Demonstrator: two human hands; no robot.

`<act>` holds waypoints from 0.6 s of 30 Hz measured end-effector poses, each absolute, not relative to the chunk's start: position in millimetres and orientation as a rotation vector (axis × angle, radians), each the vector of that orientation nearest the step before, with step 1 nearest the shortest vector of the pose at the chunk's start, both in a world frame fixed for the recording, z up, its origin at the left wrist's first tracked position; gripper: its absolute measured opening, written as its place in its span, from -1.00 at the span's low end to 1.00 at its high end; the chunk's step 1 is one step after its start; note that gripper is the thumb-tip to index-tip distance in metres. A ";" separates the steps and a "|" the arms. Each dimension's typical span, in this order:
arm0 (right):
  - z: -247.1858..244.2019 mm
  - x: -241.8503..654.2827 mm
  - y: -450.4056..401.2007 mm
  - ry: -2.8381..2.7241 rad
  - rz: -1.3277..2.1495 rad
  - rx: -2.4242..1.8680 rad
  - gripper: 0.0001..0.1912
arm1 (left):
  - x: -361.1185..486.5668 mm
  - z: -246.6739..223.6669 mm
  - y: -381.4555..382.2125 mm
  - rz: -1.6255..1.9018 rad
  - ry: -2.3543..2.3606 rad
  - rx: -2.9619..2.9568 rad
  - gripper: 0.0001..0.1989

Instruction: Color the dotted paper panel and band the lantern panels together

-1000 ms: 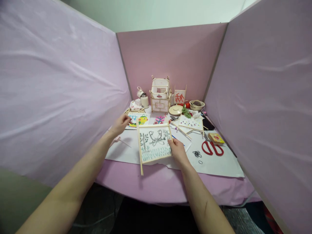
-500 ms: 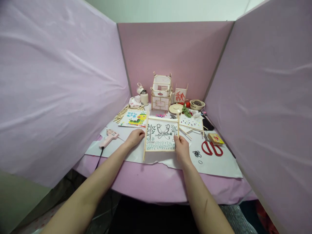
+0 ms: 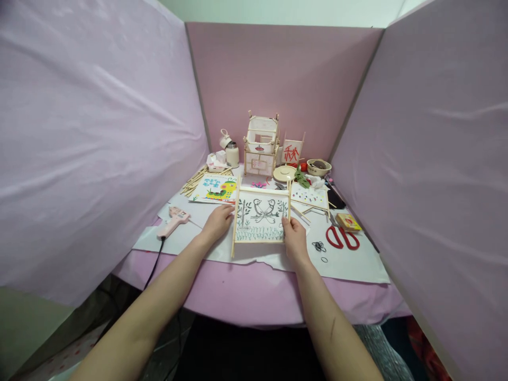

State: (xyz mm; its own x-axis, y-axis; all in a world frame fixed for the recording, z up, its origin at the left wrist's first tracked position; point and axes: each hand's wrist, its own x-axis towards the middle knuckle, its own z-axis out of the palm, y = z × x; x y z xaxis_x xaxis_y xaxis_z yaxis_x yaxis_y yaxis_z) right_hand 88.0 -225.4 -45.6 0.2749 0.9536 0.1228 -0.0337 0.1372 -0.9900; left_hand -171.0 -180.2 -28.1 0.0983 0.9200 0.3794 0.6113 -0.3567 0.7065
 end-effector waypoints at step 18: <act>-27.4 88.7 -237.9 -1.144 0.510 -1.407 -0.57 | -130.5 -14.1 -235.8 1.490 0.795 0.840 -0.62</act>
State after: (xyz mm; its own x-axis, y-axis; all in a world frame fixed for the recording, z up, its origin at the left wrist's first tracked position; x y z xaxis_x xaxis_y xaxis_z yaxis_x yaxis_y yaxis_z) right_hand 88.7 -237.9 -27.4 0.4218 0.8507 0.3135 0.3359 0.1745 -0.9256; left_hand -130.5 -235.8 -14.1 -0.0499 0.9969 0.0601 -0.5052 -0.0771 0.8596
